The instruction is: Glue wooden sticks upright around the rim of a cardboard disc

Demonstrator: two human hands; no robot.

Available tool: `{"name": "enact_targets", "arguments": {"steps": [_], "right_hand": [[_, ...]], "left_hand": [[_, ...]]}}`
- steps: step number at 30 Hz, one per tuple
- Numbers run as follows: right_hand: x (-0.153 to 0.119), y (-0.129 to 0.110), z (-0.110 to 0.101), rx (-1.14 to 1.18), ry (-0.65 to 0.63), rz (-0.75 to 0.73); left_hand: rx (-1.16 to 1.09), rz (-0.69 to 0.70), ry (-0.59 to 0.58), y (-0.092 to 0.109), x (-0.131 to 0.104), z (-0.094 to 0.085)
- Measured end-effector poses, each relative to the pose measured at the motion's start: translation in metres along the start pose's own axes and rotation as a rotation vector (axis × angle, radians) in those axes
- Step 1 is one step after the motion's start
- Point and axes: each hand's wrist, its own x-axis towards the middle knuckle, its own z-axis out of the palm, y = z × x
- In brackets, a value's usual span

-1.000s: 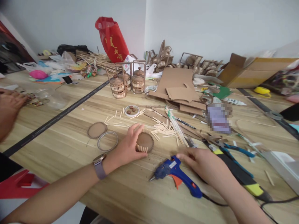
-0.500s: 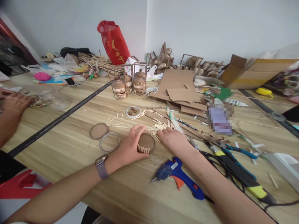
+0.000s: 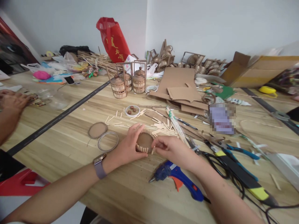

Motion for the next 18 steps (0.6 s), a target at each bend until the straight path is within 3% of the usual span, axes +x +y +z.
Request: {"name": "enact_targets", "arguments": {"steps": [18], "right_hand": [[0.006, 0.001, 0.024, -0.099, 0.032, 0.037]], "left_hand": [[-0.012, -0.016, -0.013, -0.001, 0.0, 0.001]]}}
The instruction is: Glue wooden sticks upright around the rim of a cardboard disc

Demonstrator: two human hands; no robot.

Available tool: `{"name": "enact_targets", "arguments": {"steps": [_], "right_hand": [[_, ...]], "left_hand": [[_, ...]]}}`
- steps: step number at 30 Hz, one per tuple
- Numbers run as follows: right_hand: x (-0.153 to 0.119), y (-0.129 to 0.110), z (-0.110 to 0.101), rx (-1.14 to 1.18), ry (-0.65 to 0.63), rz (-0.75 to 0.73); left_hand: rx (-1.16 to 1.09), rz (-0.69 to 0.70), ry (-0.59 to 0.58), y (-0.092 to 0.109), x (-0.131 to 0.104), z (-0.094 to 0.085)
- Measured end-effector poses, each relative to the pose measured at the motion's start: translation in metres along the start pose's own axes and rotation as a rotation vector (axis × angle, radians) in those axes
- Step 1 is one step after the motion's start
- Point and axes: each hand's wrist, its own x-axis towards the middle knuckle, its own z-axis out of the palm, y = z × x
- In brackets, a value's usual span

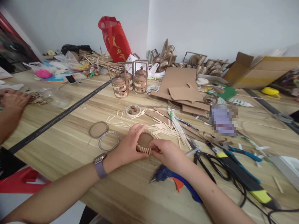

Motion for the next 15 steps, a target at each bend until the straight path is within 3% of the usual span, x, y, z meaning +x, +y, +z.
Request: {"name": "enact_targets", "arguments": {"steps": [15], "right_hand": [[-0.0003, -0.0034, 0.0047, -0.298, 0.019, -0.114]], "left_hand": [[-0.026, -0.019, -0.013, 0.0023, 0.0003, -0.0011]]}}
